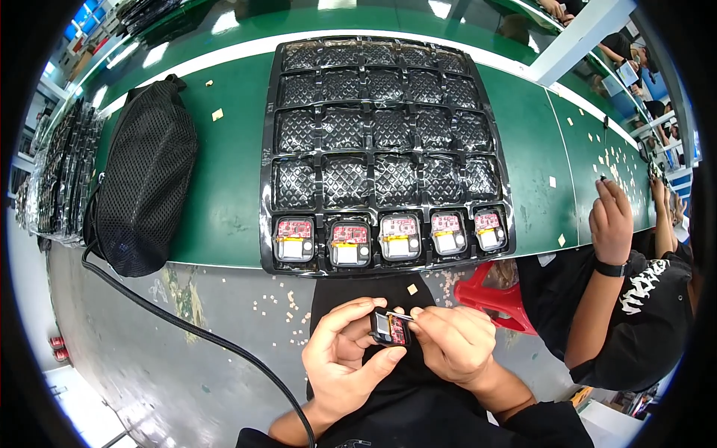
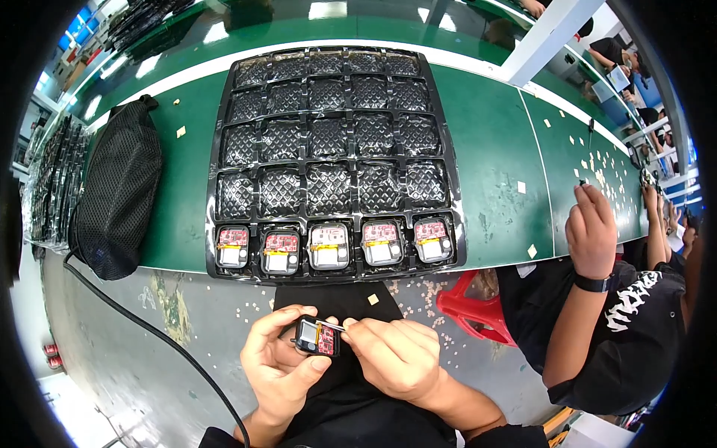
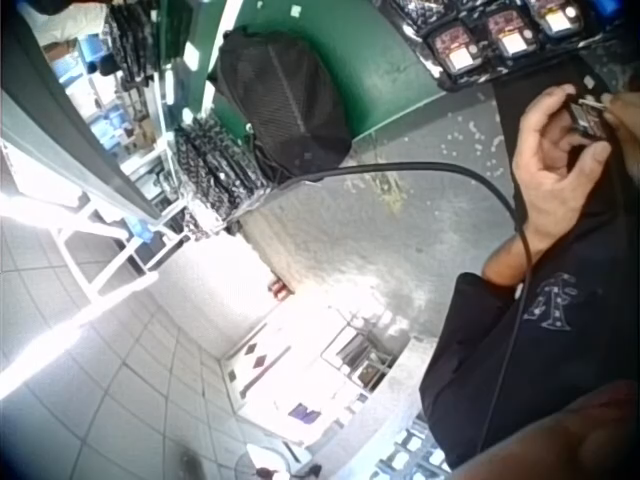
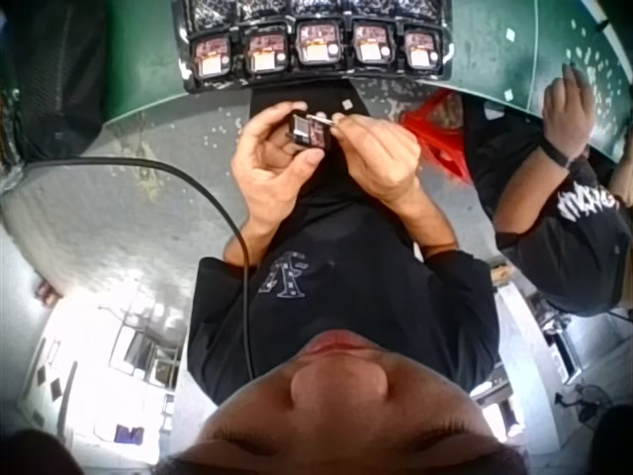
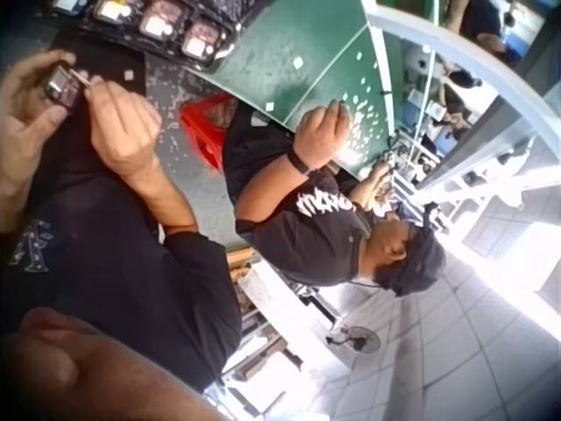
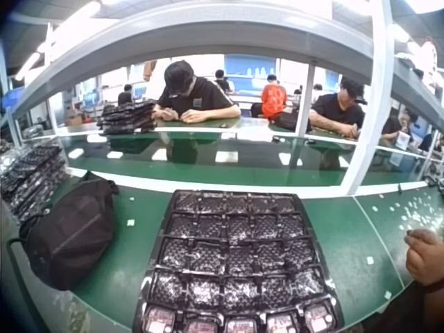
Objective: The worker is assembling small memory card components by inserting a microchip into a plastic casing using a small tool.
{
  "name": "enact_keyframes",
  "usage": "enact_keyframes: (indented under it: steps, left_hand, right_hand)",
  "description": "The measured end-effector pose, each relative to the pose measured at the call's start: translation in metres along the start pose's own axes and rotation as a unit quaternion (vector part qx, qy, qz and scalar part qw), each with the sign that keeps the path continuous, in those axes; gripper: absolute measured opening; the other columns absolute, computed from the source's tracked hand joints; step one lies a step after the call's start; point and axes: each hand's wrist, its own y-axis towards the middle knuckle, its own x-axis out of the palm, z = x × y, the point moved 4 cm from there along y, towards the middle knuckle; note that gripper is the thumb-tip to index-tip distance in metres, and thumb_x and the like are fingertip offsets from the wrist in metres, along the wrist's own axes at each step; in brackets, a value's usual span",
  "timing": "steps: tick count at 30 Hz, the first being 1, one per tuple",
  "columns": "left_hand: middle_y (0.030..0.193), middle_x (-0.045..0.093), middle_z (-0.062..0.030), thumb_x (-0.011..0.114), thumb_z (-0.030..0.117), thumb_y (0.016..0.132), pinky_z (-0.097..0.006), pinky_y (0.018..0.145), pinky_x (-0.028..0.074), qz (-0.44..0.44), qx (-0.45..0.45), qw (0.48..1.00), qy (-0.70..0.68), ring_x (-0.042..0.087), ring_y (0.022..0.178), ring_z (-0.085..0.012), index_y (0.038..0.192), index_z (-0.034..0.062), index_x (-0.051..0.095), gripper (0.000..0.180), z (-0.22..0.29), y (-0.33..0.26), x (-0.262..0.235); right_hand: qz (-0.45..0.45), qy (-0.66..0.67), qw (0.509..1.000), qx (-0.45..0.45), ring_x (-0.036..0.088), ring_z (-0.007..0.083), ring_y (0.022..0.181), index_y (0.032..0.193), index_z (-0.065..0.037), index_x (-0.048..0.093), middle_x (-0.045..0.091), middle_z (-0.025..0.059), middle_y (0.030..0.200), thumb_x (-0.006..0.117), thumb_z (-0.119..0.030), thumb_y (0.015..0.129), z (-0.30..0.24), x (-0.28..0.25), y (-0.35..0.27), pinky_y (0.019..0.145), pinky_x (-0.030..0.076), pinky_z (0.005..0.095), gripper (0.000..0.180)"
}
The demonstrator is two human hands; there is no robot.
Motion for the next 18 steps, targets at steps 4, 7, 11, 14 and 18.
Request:
enact_keyframes:
  steps: [4, 7, 11, 14, 18]
  left_hand:
    - [0.139, 0.054, -0.0229, 0.077, -0.013, 0.082, -0.043, 0.102, 0.057, 0.007, -0.006, 1.000, 0.003, 0.063, 0.124, -0.0340, 0.136, -0.0059, 0.049, 0.061, -0.0013, 0.0000, -0.0021]
    - [0.139, 0.053, -0.0226, 0.077, -0.013, 0.082, -0.043, 0.102, 0.057, 0.003, 0.000, 1.000, 0.001, 0.063, 0.125, -0.0339, 0.136, -0.0058, 0.049, 0.061, -0.0009, 0.0007, -0.0014]
    - [0.139, 0.053, -0.0223, 0.077, -0.014, 0.082, -0.043, 0.102, 0.057, -0.003, 0.004, 1.000, -0.002, 0.062, 0.125, -0.0340, 0.136, -0.0057, 0.049, 0.061, 0.0000, 0.0010, 0.0005]
    - [0.139, 0.053, -0.0223, 0.076, -0.015, 0.082, -0.043, 0.102, 0.057, 0.003, 0.000, 1.000, -0.001, 0.062, 0.125, -0.0338, 0.135, -0.0052, 0.050, 0.060, -0.0006, -0.0007, 0.0000]
    - [0.139, 0.052, -0.0234, 0.077, -0.016, 0.081, -0.044, 0.103, 0.057, -0.002, 0.008, 1.000, 0.021, 0.062, 0.126, -0.0347, 0.135, -0.0048, 0.051, 0.061, 0.0004, 0.0010, 0.0000]
  right_hand:
    - [-0.005, -0.011, 1.000, -0.005, 0.066, 0.0173, 0.060, 0.095, -0.002, 0.074, 0.072, 0.0073, 0.081, 0.084, -0.005, 0.075, 0.0000, 0.0002, 0.0018, 0.053, 0.050, 0.0279, 0.022]
    - [-0.007, -0.002, 1.000, 0.002, 0.063, 0.0216, 0.055, 0.093, 0.000, 0.074, 0.071, 0.0103, 0.079, 0.084, -0.003, 0.075, -0.0011, -0.0036, 0.0047, 0.049, 0.048, 0.0302, 0.021]
    - [-0.005, -0.017, 1.000, -0.010, 0.062, 0.0208, 0.055, 0.091, 0.000, 0.074, 0.071, 0.0098, 0.079, 0.085, -0.003, 0.073, -0.0015, -0.0056, 0.0037, 0.048, 0.046, 0.0301, 0.021]
    - [-0.016, -0.019, 1.000, -0.017, 0.063, 0.0204, 0.055, 0.091, 0.000, 0.074, 0.070, 0.0092, 0.079, 0.085, -0.002, 0.073, -0.0023, -0.0064, 0.0036, 0.048, 0.046, 0.0296, 0.021]
    - [-0.030, -0.021, 0.999, -0.024, 0.064, 0.0152, 0.058, 0.096, -0.003, 0.075, 0.073, 0.0050, 0.082, 0.085, -0.007, 0.075, 0.0024, -0.0061, 0.0027, 0.051, 0.047, 0.0271, 0.024]
